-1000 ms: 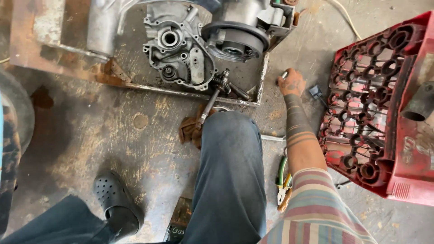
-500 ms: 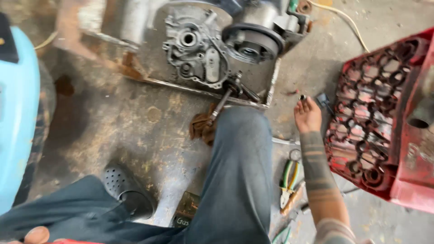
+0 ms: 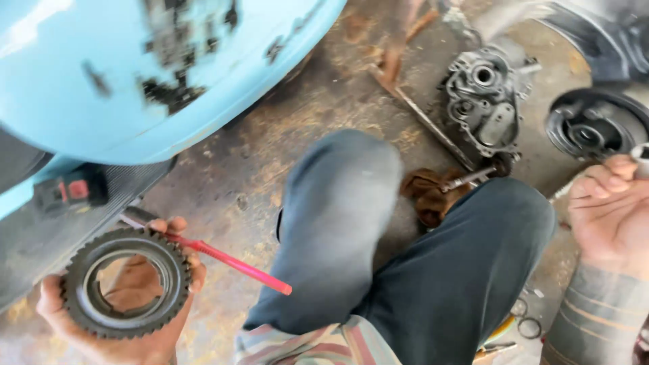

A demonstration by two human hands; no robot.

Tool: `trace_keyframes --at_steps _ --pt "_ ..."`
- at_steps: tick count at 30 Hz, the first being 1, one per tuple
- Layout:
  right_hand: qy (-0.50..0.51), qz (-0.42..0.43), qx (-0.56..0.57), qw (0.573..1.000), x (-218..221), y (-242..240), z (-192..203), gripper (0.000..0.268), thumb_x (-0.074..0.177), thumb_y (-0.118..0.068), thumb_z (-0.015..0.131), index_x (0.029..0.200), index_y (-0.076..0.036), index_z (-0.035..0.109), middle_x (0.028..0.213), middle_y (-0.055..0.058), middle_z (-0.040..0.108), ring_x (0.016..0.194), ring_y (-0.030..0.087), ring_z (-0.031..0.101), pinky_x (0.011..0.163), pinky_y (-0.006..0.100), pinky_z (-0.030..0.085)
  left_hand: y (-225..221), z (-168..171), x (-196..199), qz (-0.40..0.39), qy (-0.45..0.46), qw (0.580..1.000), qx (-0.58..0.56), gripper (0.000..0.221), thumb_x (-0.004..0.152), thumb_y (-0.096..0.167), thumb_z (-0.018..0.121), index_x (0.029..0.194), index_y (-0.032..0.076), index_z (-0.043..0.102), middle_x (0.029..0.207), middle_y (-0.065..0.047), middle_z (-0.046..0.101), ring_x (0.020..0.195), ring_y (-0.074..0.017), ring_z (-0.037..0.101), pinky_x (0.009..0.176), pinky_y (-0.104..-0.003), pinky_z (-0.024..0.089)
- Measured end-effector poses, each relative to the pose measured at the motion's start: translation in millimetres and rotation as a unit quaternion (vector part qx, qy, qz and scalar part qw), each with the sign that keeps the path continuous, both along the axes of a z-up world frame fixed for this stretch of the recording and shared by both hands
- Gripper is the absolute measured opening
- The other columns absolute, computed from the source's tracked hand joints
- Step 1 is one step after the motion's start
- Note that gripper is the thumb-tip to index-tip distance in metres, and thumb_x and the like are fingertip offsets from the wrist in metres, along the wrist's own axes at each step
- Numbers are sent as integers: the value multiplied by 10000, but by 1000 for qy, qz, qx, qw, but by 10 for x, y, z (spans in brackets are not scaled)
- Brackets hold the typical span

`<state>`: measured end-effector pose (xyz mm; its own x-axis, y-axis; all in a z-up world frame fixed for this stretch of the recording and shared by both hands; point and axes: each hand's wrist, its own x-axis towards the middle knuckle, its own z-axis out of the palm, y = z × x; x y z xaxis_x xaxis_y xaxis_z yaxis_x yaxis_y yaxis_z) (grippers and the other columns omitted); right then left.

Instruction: Cleaning a motorcycle engine gear using a small brush

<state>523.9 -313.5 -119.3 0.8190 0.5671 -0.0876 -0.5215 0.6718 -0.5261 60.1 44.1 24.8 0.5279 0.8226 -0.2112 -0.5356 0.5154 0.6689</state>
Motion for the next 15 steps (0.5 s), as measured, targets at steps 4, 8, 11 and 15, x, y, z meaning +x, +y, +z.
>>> trace_keyframes --at_steps 4,8,11,15 --pt "-20 45 -45 998 -384 820 397 261 1183 -281 499 1155 -43 600 1101 28 661 893 83 564 806 213 430 136 31 -362 99 38 993 45 750 870 581 616 1319 -19 616 1242 -285 641 874 -304 690 621 -382 588" --pt "-112 47 -146 982 -843 1516 830 146 1143 -220 563 1259 -167 634 1084 34 677 876 86 603 792 218 453 281 -198 -806 111 284 899 316 745 717 237 549 1441 345 415 1405 -243 483 1151 -378 542 826 -475 525" --pt "-305 83 -271 909 -1502 2197 1169 275 985 6 602 1231 -118 593 1072 79 683 855 120 659 788 228 541 443 -201 -1009 137 281 897 313 771 691 228 569 1433 381 432 1428 -229 480 1236 -370 547 846 -459 548" --pt "-612 291 -280 680 -2382 3380 1394 314 856 -11 744 1165 -11 682 1088 108 753 894 160 731 782 243 601 619 -156 -1175 231 132 963 44 861 628 701 682 1243 101 635 1316 -87 581 887 -130 610 645 -262 473"
